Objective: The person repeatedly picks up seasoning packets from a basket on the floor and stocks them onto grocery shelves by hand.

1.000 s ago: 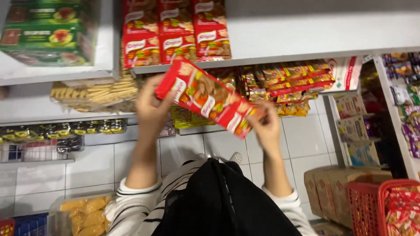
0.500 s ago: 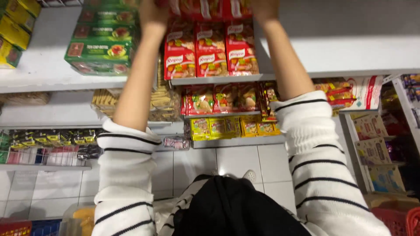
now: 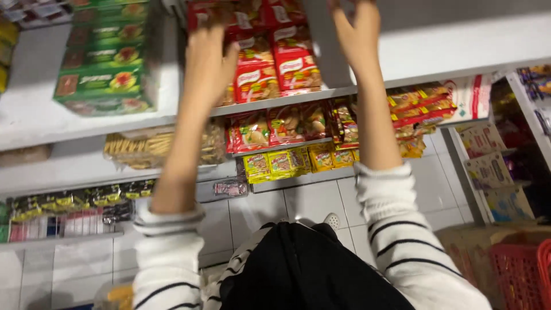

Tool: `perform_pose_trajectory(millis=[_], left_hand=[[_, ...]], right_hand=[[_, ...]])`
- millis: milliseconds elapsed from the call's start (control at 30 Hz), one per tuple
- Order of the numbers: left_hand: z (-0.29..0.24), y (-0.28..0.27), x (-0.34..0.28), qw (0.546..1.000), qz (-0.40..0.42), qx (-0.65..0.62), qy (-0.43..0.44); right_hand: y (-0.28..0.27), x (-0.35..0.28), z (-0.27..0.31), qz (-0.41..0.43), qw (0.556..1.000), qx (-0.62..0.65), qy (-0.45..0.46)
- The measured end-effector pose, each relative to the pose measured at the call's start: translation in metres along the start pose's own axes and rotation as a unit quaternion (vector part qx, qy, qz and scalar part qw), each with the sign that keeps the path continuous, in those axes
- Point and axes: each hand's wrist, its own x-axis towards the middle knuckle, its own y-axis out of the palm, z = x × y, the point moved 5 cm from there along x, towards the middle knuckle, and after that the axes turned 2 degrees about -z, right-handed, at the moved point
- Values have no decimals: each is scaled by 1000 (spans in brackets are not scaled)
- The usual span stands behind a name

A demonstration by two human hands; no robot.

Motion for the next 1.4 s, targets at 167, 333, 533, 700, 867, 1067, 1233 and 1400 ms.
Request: perform_pose_trajectory(millis=[167, 333, 533, 700, 867, 1067, 1233, 1400], left_hand=[[-155, -4, -118, 948, -21, -282, 145], [-246, 102, -150, 891, 155, -406, 130], [-347, 210, -188, 828, 277, -410, 262], [-440, 275, -231, 771, 406, -394, 291], [-544, 333, -276, 714, 503, -336, 353], [-657, 379, -329, 653, 507, -325, 460], [-717, 414, -364, 617, 525, -322, 491], [-768, 472, -388, 567, 575, -296, 510]], right_hand=[[-124, -135, 34, -109, 986, 84, 95], [-216, -275, -12, -172, 956, 56, 230], [-311, -444, -23, -197, 890, -128, 392], [-389, -541, 9, -219, 807, -215, 504], [-476, -577, 34, -232, 729, -296, 573], [-555, -587, 32, -232, 715, -387, 534], [-584, -591, 13, -245, 704, -384, 545], [-620, -620, -28, -238, 663, -353, 616]])
